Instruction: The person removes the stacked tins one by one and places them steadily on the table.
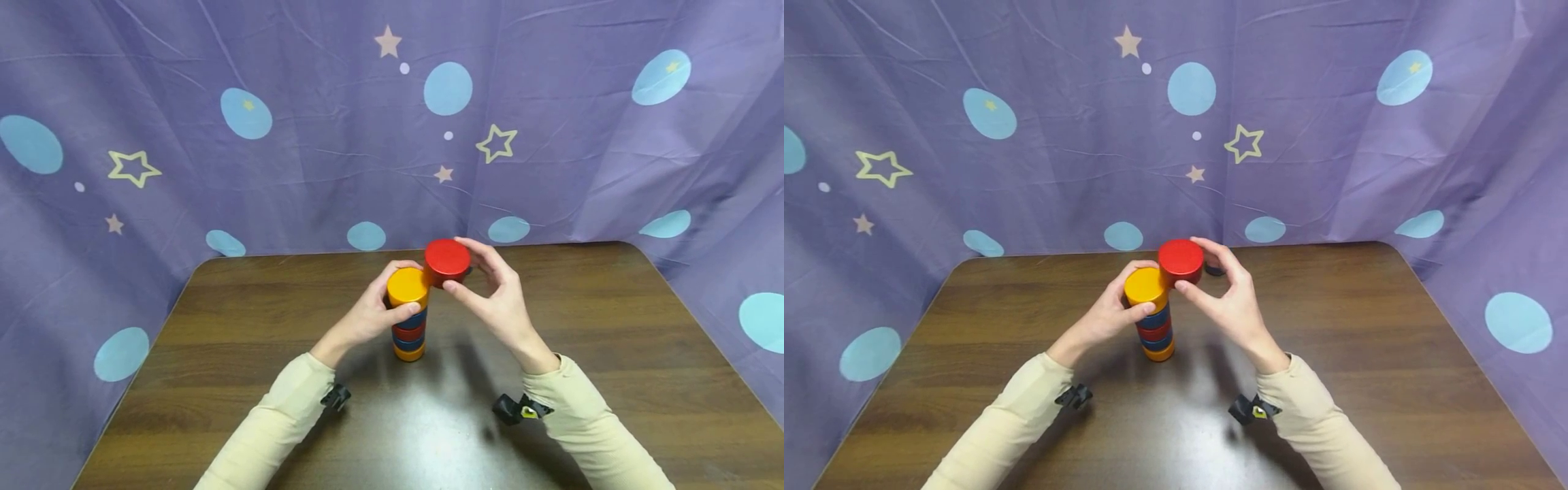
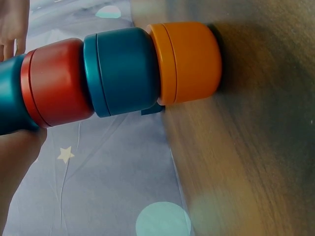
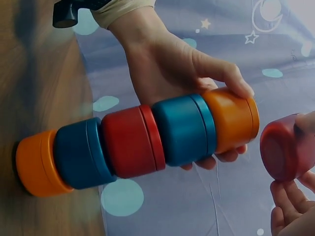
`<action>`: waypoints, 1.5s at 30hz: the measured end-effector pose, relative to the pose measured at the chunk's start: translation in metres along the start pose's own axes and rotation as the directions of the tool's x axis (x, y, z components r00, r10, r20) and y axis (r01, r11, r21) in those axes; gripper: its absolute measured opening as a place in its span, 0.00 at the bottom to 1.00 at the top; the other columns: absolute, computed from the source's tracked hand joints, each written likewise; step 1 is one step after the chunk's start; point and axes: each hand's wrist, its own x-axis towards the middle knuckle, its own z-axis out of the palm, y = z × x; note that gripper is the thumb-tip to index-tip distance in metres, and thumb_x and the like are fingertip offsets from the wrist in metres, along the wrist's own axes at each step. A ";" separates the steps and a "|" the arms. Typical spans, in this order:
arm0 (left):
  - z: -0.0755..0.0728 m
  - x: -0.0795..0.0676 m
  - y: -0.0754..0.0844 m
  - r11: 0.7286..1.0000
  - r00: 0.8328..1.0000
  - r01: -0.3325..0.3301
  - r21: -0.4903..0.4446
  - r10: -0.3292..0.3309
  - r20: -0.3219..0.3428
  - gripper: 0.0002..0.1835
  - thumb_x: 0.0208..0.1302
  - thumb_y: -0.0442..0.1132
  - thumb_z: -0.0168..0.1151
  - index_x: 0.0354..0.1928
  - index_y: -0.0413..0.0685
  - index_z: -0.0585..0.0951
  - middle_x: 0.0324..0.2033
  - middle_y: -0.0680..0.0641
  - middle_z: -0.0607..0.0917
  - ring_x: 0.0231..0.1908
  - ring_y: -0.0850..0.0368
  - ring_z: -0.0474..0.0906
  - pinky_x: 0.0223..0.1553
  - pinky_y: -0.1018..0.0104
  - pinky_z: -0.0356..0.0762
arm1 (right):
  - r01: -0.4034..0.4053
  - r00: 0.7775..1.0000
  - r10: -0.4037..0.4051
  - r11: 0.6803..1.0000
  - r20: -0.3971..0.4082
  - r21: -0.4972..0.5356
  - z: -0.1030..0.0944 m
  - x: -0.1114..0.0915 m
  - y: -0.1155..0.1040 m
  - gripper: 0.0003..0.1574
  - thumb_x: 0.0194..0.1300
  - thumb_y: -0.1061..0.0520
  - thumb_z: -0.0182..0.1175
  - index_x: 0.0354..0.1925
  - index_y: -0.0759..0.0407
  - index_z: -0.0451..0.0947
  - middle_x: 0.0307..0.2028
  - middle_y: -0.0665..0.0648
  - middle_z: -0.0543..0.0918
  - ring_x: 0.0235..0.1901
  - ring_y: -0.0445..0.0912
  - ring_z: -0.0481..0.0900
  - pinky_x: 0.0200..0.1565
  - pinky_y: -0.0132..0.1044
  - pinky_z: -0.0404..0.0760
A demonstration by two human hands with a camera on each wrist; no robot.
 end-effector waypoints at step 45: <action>-0.002 0.001 -0.002 0.998 0.999 0.006 -0.065 -0.004 0.041 0.30 0.64 0.37 0.62 0.63 0.38 0.61 0.52 0.38 0.76 0.49 0.47 0.73 0.50 0.57 0.72 | -0.335 0.942 0.318 0.913 -0.109 -0.233 -0.046 -0.029 0.048 0.36 0.54 0.73 0.66 0.61 0.73 0.68 0.55 0.69 0.76 0.50 0.51 0.77 0.52 0.33 0.73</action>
